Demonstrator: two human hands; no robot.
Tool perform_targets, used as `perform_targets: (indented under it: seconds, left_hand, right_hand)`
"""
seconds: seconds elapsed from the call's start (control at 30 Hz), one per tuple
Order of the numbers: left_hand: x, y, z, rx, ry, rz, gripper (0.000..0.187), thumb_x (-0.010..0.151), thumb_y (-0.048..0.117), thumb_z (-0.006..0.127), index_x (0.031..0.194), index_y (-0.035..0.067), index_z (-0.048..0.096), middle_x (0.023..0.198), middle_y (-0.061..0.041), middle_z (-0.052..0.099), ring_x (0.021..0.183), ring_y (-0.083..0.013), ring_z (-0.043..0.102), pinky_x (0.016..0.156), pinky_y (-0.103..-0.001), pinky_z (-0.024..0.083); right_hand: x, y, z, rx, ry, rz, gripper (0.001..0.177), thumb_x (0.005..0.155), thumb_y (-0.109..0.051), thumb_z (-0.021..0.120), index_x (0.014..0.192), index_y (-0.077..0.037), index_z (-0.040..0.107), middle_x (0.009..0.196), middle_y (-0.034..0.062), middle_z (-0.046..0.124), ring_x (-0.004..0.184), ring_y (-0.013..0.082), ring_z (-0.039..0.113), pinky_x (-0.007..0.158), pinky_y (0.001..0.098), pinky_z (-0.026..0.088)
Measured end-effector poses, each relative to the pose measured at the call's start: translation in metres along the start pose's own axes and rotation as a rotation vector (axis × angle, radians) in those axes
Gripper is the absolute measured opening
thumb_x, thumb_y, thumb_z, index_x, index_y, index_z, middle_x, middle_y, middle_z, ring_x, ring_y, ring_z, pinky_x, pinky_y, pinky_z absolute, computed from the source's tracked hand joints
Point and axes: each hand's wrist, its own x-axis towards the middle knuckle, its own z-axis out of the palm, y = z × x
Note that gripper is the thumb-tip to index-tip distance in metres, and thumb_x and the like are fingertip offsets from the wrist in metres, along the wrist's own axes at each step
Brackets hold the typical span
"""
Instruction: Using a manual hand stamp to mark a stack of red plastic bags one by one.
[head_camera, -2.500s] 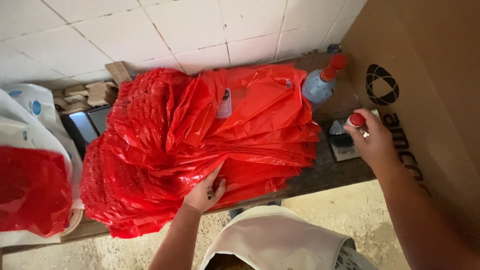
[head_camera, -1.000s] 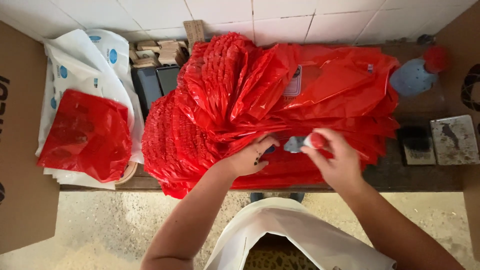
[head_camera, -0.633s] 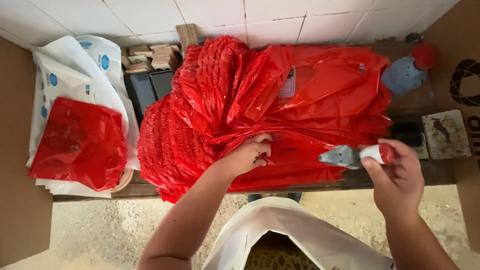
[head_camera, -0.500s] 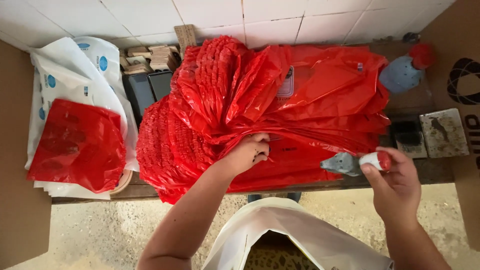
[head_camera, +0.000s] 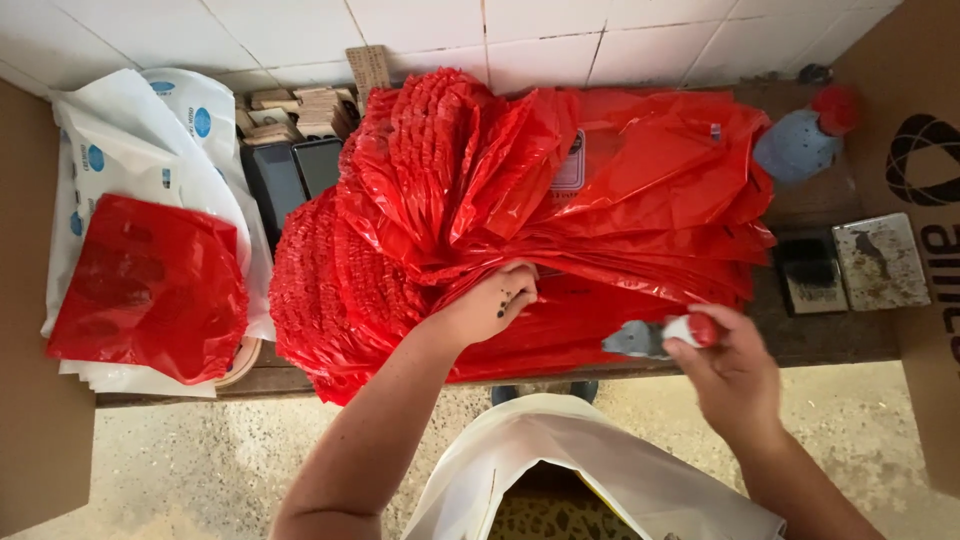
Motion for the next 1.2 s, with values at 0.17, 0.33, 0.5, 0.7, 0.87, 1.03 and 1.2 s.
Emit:
perform_targets:
  seconds: [0.17, 0.33, 0.5, 0.7, 0.87, 1.03, 1.2]
  left_hand:
    - [0.006, -0.004, 0.037, -0.013, 0.142, -0.331, 0.027, 0.104, 0.039, 0.060, 0.105, 0.013, 0.066, 0.109, -0.010, 0.066, 0.096, -0.0244, 0.065, 0.085, -0.037, 0.052]
    - [0.003, -0.031, 0.041, 0.308, 0.247, -0.187, 0.033, 0.103, 0.041, 0.063, 0.096, 0.008, 0.067, 0.098, -0.017, 0.071, 0.088, -0.0282, 0.070, 0.073, -0.041, 0.056]
    - [-0.011, -0.026, 0.020, -0.134, -0.034, 0.003, 0.014, 0.094, 0.021, 0.072, 0.096, 0.021, 0.059, 0.137, 0.000, 0.056, 0.124, -0.0274, 0.062, 0.102, -0.042, 0.051]
    - [-0.016, -0.017, 0.006, -0.037, -0.196, -0.052, 0.020, 0.090, 0.012, 0.072, 0.108, 0.020, 0.068, 0.162, -0.008, 0.040, 0.142, -0.0360, 0.049, 0.113, -0.046, 0.044]
    - [-0.015, -0.065, 0.039, 0.085, -0.139, -0.016, 0.018, 0.090, 0.019, 0.074, 0.106, 0.016, 0.066, 0.157, -0.010, 0.042, 0.139, -0.0367, 0.051, 0.113, -0.046, 0.045]
    - [-0.014, -0.074, 0.048, -0.036, -0.056, -0.016, 0.007, 0.099, 0.021, 0.068, 0.098, 0.015, 0.064, 0.149, -0.011, 0.051, 0.129, -0.0375, 0.057, 0.109, -0.048, 0.046]
    - [-0.012, -0.059, 0.035, -0.065, 0.029, -0.016, 0.017, 0.105, 0.029, 0.060, 0.095, 0.018, 0.068, 0.147, -0.006, 0.057, 0.125, -0.0339, 0.061, 0.104, -0.043, 0.050]
  right_hand:
    - [0.015, 0.005, 0.052, 0.013, 0.031, -0.356, 0.053, 0.077, -0.022, 0.091, 0.124, -0.007, 0.072, 0.109, 0.0169, 0.075, 0.103, 0.0344, 0.073, 0.086, 0.0409, 0.061]
    - [0.030, 0.000, 0.091, -0.121, 0.030, -0.599, 0.044, 0.082, -0.029, 0.087, 0.120, -0.011, 0.073, 0.111, 0.0074, 0.075, 0.102, 0.0261, 0.074, 0.089, 0.0364, 0.061]
    - [0.043, -0.005, 0.105, -0.300, 0.057, -0.671, 0.043, 0.089, -0.038, 0.081, 0.124, -0.017, 0.071, 0.109, 0.0054, 0.072, 0.103, 0.0231, 0.072, 0.090, 0.0334, 0.061]
    - [0.048, -0.020, 0.069, 0.191, -0.020, -0.267, 0.050, 0.084, -0.011, 0.086, 0.130, -0.007, 0.066, 0.114, 0.0162, 0.071, 0.107, 0.0296, 0.071, 0.090, 0.0353, 0.058]
    - [0.039, -0.029, 0.028, 0.296, 0.032, -0.099, 0.051, 0.089, -0.005, 0.081, 0.135, -0.003, 0.060, 0.111, 0.0202, 0.069, 0.103, 0.0254, 0.069, 0.093, 0.0375, 0.059]
    - [0.023, -0.005, 0.015, 0.195, 0.056, -0.040, 0.054, 0.087, -0.008, 0.083, 0.136, -0.003, 0.061, 0.111, 0.0249, 0.069, 0.100, 0.0335, 0.071, 0.088, 0.0424, 0.060]
    - [0.009, -0.002, 0.028, 0.139, 0.010, -0.066, 0.056, 0.076, -0.009, 0.090, 0.127, -0.007, 0.070, 0.105, 0.0209, 0.075, 0.101, 0.0338, 0.074, 0.085, 0.0390, 0.061]
